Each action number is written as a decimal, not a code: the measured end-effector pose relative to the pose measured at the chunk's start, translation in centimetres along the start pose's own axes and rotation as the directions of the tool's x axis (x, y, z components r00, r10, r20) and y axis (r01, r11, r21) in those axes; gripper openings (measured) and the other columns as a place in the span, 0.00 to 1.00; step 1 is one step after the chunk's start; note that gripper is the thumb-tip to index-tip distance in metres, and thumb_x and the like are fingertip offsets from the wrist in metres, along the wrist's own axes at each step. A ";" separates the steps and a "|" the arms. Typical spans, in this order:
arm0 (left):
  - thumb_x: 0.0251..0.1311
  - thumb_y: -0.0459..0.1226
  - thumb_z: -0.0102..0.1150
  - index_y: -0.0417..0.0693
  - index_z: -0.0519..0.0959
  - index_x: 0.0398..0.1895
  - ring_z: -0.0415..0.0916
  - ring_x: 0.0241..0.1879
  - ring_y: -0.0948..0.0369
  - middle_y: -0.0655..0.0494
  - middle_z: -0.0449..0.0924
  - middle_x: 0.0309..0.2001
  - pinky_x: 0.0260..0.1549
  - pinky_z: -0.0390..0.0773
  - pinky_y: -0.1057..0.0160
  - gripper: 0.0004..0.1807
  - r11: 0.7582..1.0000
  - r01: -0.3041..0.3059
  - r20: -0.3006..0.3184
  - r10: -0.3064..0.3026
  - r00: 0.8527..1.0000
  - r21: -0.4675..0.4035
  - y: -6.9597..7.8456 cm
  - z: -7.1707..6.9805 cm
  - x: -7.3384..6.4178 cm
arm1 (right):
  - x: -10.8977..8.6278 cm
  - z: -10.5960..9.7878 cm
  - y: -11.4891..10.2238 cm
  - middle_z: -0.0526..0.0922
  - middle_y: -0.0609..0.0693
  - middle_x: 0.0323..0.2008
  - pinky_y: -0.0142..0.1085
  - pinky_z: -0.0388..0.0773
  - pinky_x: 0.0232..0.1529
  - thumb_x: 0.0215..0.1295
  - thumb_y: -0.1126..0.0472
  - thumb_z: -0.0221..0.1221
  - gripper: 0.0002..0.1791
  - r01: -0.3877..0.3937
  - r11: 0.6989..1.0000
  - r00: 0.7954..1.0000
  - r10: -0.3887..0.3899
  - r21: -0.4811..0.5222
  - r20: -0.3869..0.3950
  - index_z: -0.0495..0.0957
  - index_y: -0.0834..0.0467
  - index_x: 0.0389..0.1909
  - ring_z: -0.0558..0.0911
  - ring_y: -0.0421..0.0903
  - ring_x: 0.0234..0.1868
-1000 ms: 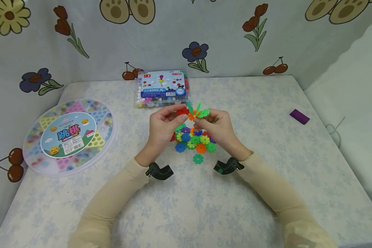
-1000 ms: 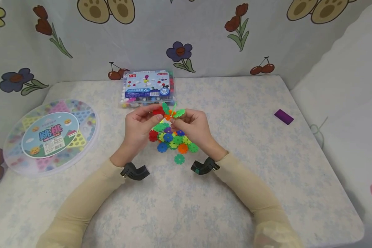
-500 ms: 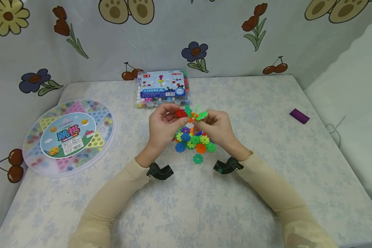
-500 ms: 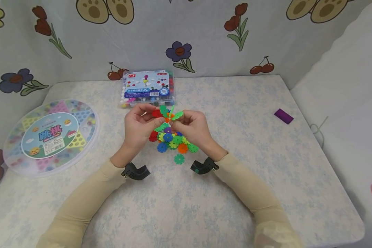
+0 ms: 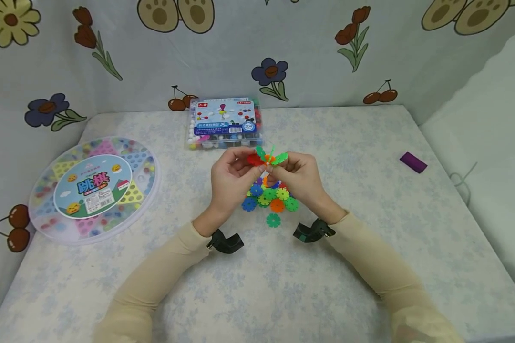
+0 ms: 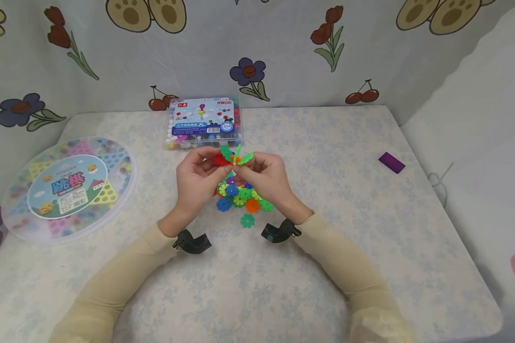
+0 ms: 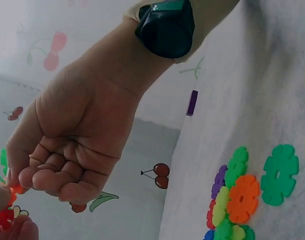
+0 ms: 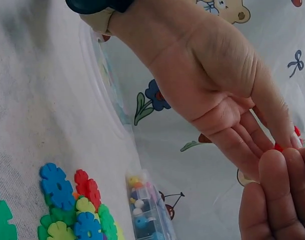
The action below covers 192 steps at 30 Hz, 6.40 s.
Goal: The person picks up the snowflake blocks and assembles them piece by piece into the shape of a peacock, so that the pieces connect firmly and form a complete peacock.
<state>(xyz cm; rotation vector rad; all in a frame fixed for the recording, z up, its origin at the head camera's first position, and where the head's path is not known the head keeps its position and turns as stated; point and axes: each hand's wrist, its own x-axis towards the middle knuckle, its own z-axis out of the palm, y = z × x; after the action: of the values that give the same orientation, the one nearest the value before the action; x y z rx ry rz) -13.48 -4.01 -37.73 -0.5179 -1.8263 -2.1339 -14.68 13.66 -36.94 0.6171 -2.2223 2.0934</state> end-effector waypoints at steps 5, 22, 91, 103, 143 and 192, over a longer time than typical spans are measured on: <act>0.66 0.21 0.54 0.24 0.69 0.58 0.84 0.48 0.67 0.34 0.80 0.52 0.54 0.85 0.64 0.18 0.981 0.119 0.039 -0.114 0.993 -0.155 0.6 -0.2 0.3 | 0.0 -0.1 -0.3 0.87 0.40 0.22 0.36 0.88 0.35 0.67 0.71 0.59 0.07 -0.061 0.996 0.998 0.063 0.060 -0.027 0.80 0.73 0.33 0.88 0.39 0.24; 0.71 0.24 0.52 0.40 0.78 0.43 0.87 0.37 0.65 0.62 0.87 0.36 0.46 0.87 0.64 0.07 0.935 0.238 0.000 -0.246 0.969 -0.263 0.7 -0.6 0.9 | 0.2 -0.5 0.0 0.88 0.42 0.22 0.39 0.89 0.38 0.69 0.70 0.58 0.07 -0.138 0.985 0.990 0.138 0.105 0.006 0.81 0.63 0.30 0.88 0.40 0.24; 0.75 0.41 0.55 0.44 0.76 0.60 0.87 0.47 0.61 0.59 0.87 0.47 0.54 0.85 0.62 0.17 0.756 0.480 0.377 -0.328 0.866 -0.445 1.0 -1.8 1.6 | 0.1 -0.6 -0.5 0.88 0.39 0.26 0.34 0.88 0.35 0.61 0.80 0.60 0.03 0.120 0.990 0.993 -0.120 0.078 -0.005 0.81 0.76 0.34 0.87 0.43 0.26; 0.77 0.41 0.49 0.48 0.78 0.51 0.81 0.47 0.58 0.53 0.84 0.44 0.56 0.84 0.62 0.10 0.539 0.521 0.316 -0.429 0.846 -0.661 1.1 -1.2 1.6 | -0.1 -0.2 -0.5 0.88 0.38 0.24 0.33 0.88 0.35 0.60 0.79 0.57 0.04 0.166 0.981 0.986 -0.163 0.096 -0.041 0.78 0.79 0.28 0.88 0.38 0.25; 0.71 0.22 0.45 0.35 0.71 0.57 0.84 0.50 0.65 0.62 0.86 0.45 0.55 0.84 0.59 0.14 0.865 0.310 0.146 -0.274 0.950 -0.394 0.6 -0.4 0.5 | -0.2 0.0 -0.3 0.87 0.38 0.22 0.35 0.88 0.37 0.62 0.76 0.60 0.06 0.068 0.995 0.997 -0.064 0.073 -0.051 0.80 0.79 0.33 0.87 0.42 0.24; 0.67 0.18 0.50 0.25 0.67 0.68 0.88 0.31 0.67 0.59 0.80 0.30 0.38 0.87 0.68 0.25 0.803 0.538 0.179 -0.508 0.843 -0.256 1.5 -1.7 2.1 | 0.2 -0.6 -0.3 0.89 0.44 0.28 0.34 0.88 0.42 0.72 0.74 0.52 0.15 -0.128 0.942 0.989 0.146 0.311 -0.034 0.82 0.55 0.32 0.89 0.39 0.30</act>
<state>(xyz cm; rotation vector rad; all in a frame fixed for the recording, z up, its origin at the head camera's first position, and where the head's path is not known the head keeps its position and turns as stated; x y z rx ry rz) -14.92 -5.92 -35.72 -0.1867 -1.8706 -2.8308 -14.96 14.19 -36.57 0.4152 -1.9767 2.5204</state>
